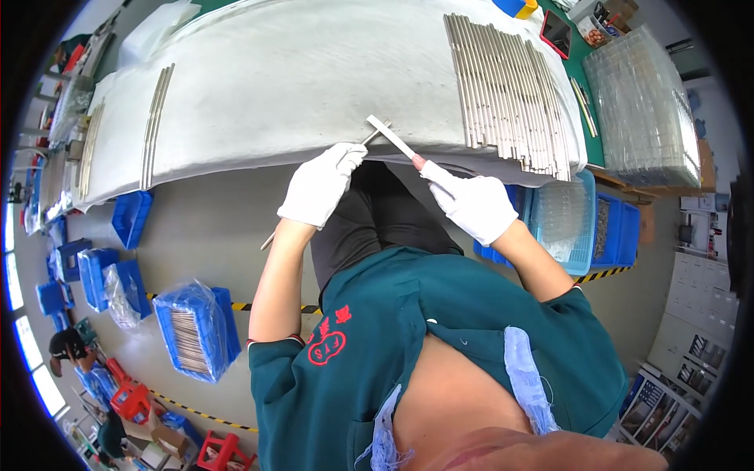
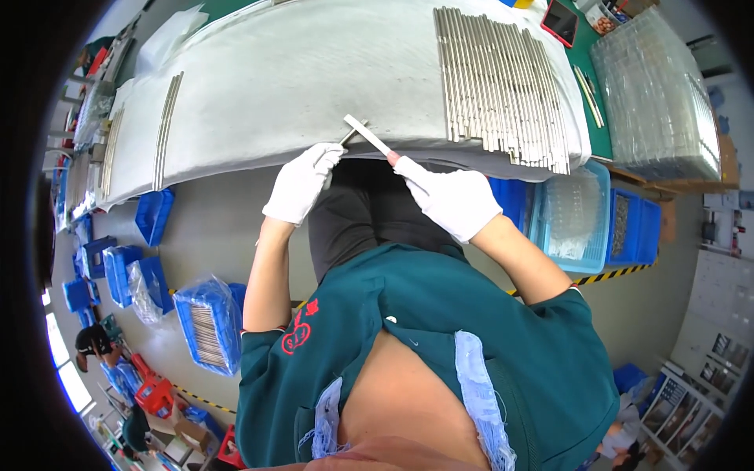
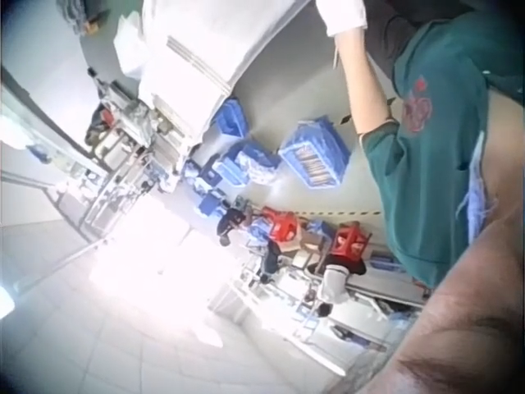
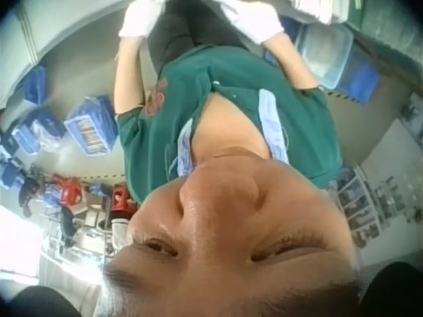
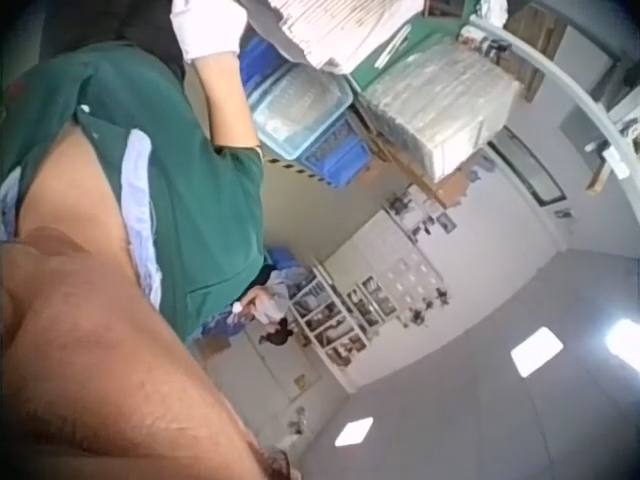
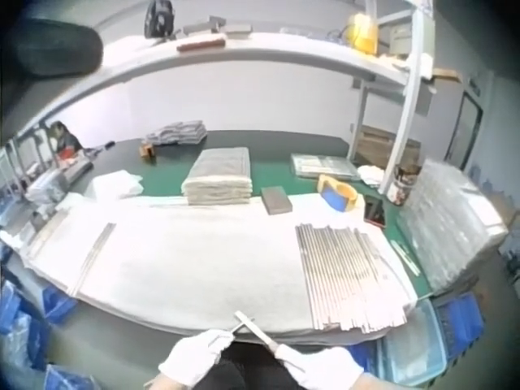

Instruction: Manually filing the ends of thin metal rods to smooth them in a workshop environment.

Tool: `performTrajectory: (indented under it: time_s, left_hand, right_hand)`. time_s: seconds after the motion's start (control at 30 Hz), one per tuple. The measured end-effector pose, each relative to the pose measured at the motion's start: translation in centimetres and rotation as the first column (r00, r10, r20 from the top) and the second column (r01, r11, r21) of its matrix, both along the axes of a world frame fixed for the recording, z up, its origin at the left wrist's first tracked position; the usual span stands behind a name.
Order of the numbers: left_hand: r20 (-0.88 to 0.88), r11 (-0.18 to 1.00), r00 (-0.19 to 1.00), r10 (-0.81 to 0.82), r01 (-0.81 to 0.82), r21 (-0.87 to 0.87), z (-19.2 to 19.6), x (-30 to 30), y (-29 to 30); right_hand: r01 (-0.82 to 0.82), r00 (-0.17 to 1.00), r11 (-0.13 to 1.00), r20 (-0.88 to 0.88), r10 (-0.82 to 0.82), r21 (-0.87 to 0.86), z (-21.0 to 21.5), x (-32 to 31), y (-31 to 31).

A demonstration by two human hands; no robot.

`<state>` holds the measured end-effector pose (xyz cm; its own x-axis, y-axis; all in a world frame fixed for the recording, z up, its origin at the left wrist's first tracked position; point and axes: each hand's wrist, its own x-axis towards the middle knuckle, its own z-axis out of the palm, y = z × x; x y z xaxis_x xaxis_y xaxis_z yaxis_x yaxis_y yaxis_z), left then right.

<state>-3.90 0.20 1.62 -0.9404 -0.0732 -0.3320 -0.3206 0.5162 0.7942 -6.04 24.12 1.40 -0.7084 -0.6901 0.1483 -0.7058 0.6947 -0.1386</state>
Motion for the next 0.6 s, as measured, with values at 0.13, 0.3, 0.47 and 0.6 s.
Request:
performTrajectory:
  time_s: [0.13, 0.3, 0.47, 0.6]
  left_hand:
    - [-0.200, 0.996, 0.978, -0.057, 0.043, -0.073, -1.1, 0.5, -0.1]
    - [-0.233, 0.959, 0.962, -0.139, 0.071, -0.276, -0.7, 0.7, 0.0]
    - [-0.247, 0.950, 0.959, -0.138, 0.058, -0.308, -0.9, 0.7, 0.3]
    - [-0.214, 0.968, 0.968, -0.132, 0.079, -0.238, -0.9, 0.6, 0.2]
  right_hand:
    - [-0.017, 0.998, 0.999, -0.060, 0.020, 0.045, 0.5, 0.5, 0.4]
    - [-0.020, 0.996, 0.998, -0.086, 0.025, 0.063, 0.8, -0.3, -1.4]
    - [0.007, 0.995, 1.000, -0.099, -0.006, 0.009, -0.6, -0.4, -1.9]
    - [0.006, 0.993, 0.999, -0.115, -0.012, -0.047, -1.2, 0.4, -0.4]
